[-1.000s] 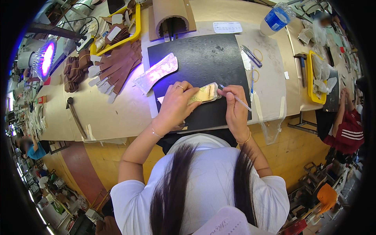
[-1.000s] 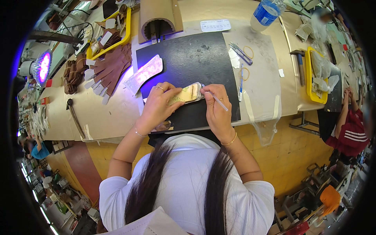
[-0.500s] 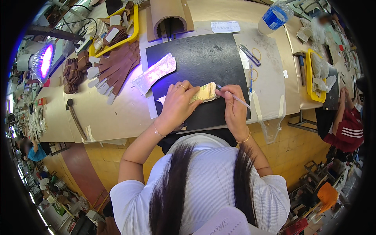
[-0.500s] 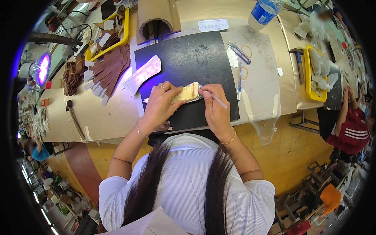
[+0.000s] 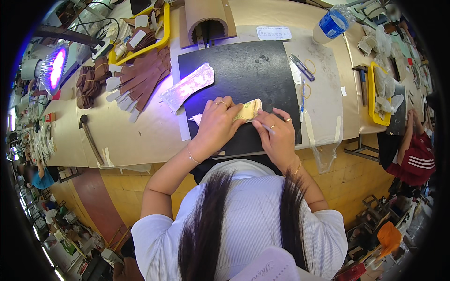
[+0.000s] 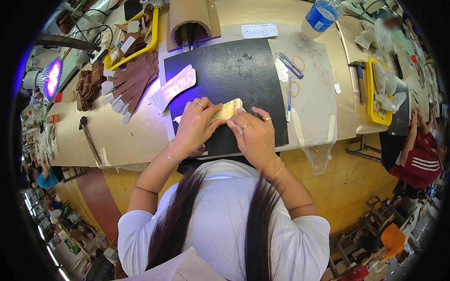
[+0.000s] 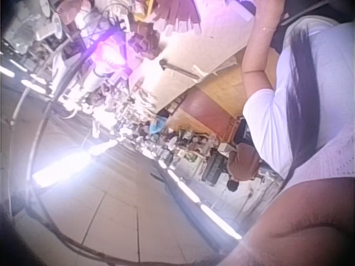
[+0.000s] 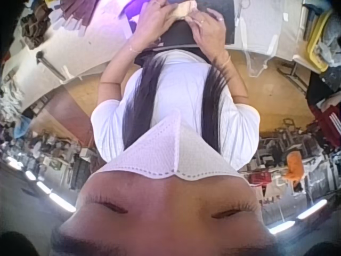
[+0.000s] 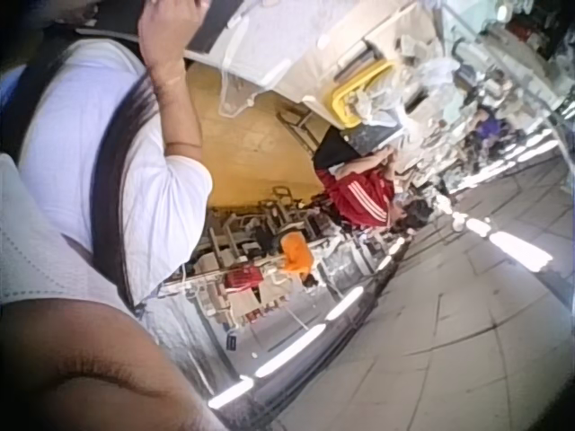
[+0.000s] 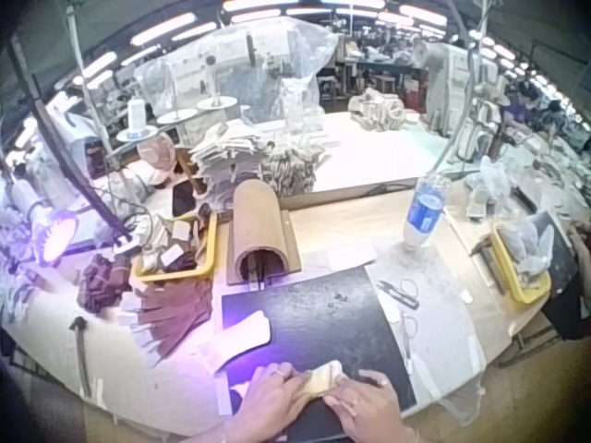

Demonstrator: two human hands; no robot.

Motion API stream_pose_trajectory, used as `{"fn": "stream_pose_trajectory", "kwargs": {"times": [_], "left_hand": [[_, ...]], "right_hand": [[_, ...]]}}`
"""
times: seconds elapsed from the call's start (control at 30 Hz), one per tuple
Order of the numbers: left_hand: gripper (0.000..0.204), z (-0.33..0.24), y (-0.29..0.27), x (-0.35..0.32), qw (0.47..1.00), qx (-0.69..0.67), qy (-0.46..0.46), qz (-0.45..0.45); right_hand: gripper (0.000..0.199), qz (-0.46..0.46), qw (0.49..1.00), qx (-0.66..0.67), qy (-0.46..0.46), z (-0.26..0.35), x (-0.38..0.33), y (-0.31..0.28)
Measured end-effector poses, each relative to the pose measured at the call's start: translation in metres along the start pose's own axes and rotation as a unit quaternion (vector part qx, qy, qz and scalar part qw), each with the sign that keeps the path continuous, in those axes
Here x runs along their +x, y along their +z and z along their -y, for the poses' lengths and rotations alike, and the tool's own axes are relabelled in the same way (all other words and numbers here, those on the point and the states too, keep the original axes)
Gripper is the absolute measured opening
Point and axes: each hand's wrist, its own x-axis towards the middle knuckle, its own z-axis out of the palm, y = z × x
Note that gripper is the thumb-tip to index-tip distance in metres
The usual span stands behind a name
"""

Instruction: The person aligns a stack of light-colored fabric pieces on a workbench and uses a pencil to mark each piece individually. The marked pieces are then placed into a plastic bag.

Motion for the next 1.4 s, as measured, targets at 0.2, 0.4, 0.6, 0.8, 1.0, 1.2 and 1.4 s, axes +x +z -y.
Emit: {"fn": "stream_pose_trajectory", "kwargs": {"times": [0.2,0.4,0.6,0.8,1.0,1.2,1.4], "left_hand": [[0.039,0.005,-0.002,0.003,0.999,-0.022,-0.026,0.018],[0.043,0.026,-0.019,0.012,0.967,-0.187,-0.164,0.055],[0.042,0.038,-0.044,0.014,0.937,-0.282,-0.206,0.027],[0.041,0.01,-0.008,0.001,0.995,-0.088,-0.047,-0.001],[0.04,0.009,0.0,-0.002,0.998,-0.055,-0.001,-0.035],[0.042,0.009,0.0,-0.002,0.997,-0.073,-0.007,-0.035],[0.041,0.009,-0.019,0.003,0.986,-0.136,-0.097,-0.028]], "right_hand": [[0.007,-0.052,0.995,0.07,0.042,0.005,-0.001,-0.006],[0.01,-0.106,0.986,0.116,0.065,-0.009,-0.002,-0.001],[0.012,-0.096,0.976,0.154,0.116,-0.009,-0.007,0.004],[0.015,-0.1,0.976,0.152,0.121,-0.01,-0.003,0.002],[0.016,-0.101,0.979,0.136,0.115,-0.014,-0.006,-0.002],[0.014,-0.099,0.978,0.141,0.114,-0.012,-0.005,0.002],[0.014,-0.098,0.976,0.153,0.123,-0.013,-0.006,0.002]]}}
